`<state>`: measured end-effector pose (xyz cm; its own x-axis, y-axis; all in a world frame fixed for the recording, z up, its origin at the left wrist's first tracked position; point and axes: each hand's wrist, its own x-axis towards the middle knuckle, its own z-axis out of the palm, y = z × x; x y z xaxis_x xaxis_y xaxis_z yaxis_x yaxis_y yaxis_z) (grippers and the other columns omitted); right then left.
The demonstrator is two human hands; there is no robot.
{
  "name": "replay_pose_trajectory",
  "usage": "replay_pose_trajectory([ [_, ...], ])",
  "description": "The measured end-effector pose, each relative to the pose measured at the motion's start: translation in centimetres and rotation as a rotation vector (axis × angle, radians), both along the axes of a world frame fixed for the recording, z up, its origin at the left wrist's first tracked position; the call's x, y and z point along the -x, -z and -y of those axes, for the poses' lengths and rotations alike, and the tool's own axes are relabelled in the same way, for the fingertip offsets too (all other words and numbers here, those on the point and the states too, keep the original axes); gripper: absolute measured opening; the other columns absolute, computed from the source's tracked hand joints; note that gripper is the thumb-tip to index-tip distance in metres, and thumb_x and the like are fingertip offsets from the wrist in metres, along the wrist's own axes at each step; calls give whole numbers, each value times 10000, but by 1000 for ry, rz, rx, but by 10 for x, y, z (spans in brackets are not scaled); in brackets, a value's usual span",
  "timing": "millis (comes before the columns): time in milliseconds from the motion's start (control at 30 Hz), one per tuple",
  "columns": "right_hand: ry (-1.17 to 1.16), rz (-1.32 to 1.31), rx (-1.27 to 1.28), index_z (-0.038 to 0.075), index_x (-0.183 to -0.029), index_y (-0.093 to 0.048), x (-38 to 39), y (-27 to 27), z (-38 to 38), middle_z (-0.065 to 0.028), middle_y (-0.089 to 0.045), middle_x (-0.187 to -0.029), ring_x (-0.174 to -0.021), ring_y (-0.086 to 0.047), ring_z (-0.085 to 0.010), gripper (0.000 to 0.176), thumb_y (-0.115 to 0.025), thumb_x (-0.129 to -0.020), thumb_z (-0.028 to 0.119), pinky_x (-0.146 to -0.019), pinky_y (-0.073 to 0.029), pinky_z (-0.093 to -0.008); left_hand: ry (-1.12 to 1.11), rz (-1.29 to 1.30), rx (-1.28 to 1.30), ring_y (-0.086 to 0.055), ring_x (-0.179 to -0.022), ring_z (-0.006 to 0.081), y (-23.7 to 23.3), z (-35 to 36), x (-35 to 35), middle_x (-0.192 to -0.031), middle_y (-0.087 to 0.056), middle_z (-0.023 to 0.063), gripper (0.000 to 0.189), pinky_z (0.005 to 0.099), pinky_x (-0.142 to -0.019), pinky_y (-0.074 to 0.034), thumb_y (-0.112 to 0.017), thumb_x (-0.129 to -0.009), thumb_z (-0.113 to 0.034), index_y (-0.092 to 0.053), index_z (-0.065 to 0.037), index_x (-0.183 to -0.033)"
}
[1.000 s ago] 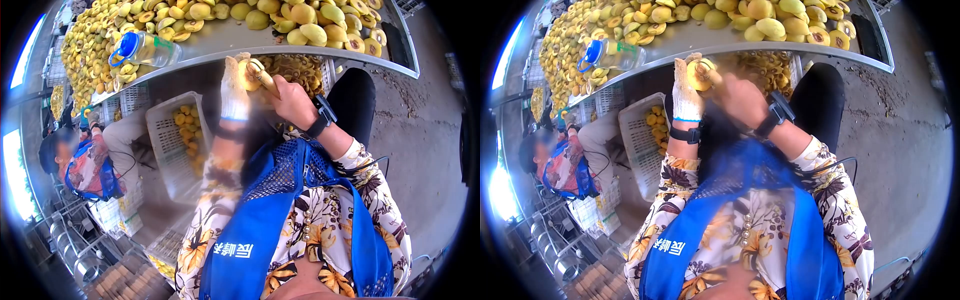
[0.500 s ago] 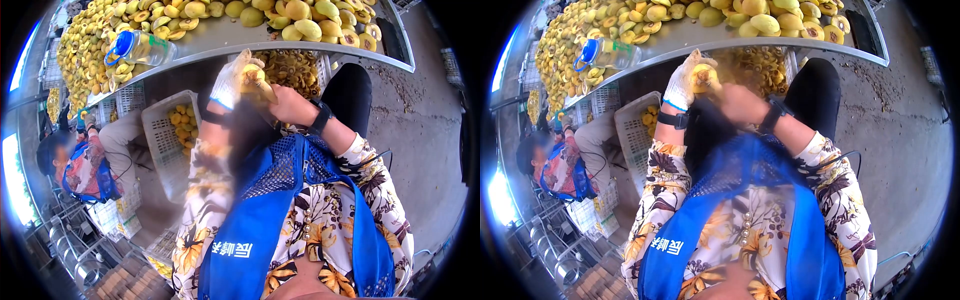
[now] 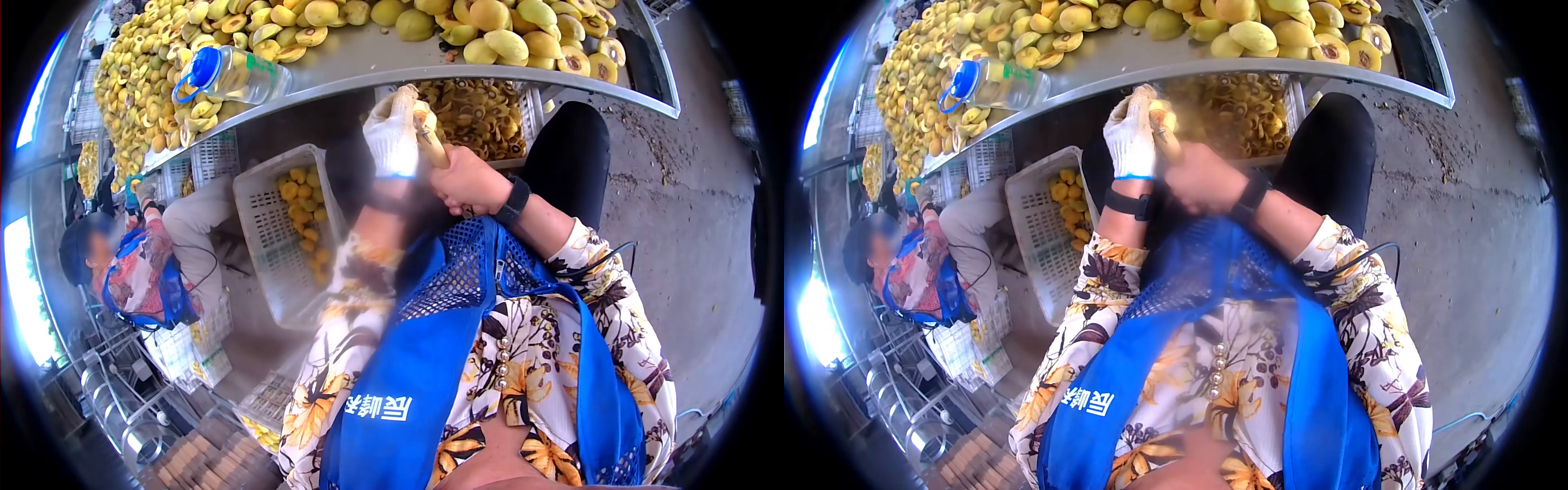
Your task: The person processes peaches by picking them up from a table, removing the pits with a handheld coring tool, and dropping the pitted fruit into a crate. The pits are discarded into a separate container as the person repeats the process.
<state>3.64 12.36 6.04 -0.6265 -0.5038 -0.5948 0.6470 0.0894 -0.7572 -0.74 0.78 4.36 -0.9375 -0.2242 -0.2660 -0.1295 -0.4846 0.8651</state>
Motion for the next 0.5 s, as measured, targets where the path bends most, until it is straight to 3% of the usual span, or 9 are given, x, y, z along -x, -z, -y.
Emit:
replay_pose_trajectory([
  [133, -42, 24, 17, 31, -813, -432, -2, 13, -2, -5, -427, -546, -371, -379, -69, 52, -462, -801, 72, -334, -353, -223, 147, 209, -35, -518, -492, 169, -5, 4, 0, -639, -570, 109, 143, 276, -435, -427, -597, -837, -114, -589, 28, -828],
  [233, -22, 101, 150, 55, -812, -440, -1, 9, -5, 5, -421, -543, -367, -358, -55, 20, -459, -805, 53, -329, -319, -212, 53, 51, 164, -534, -498, 185, 3, -1, -1, -637, -576, 125, 160, 286, -437, -439, -592, -842, -141, -583, 18, -828],
  [367, -19, 331, 431, 82, -816, -444, 1, 20, -9, 15, -416, -542, -366, -332, -39, 66, -442, -801, 17, -326, -276, -205, 113, 123, 1, -535, -476, 199, 2, 6, 0, -638, -579, 136, 184, 298, -426, -443, -604, -834, -170, -578, 12, -836],
  [500, -33, 312, 390, 84, -811, -449, 3, 18, -7, 18, -410, -531, -360, -329, -38, 71, -454, -792, 16, -326, -287, -209, 166, 167, -182, -545, -478, 216, 6, 14, -1, -642, -583, 137, 169, 307, -423, -451, -596, -835, -160, -580, 8, -840],
])
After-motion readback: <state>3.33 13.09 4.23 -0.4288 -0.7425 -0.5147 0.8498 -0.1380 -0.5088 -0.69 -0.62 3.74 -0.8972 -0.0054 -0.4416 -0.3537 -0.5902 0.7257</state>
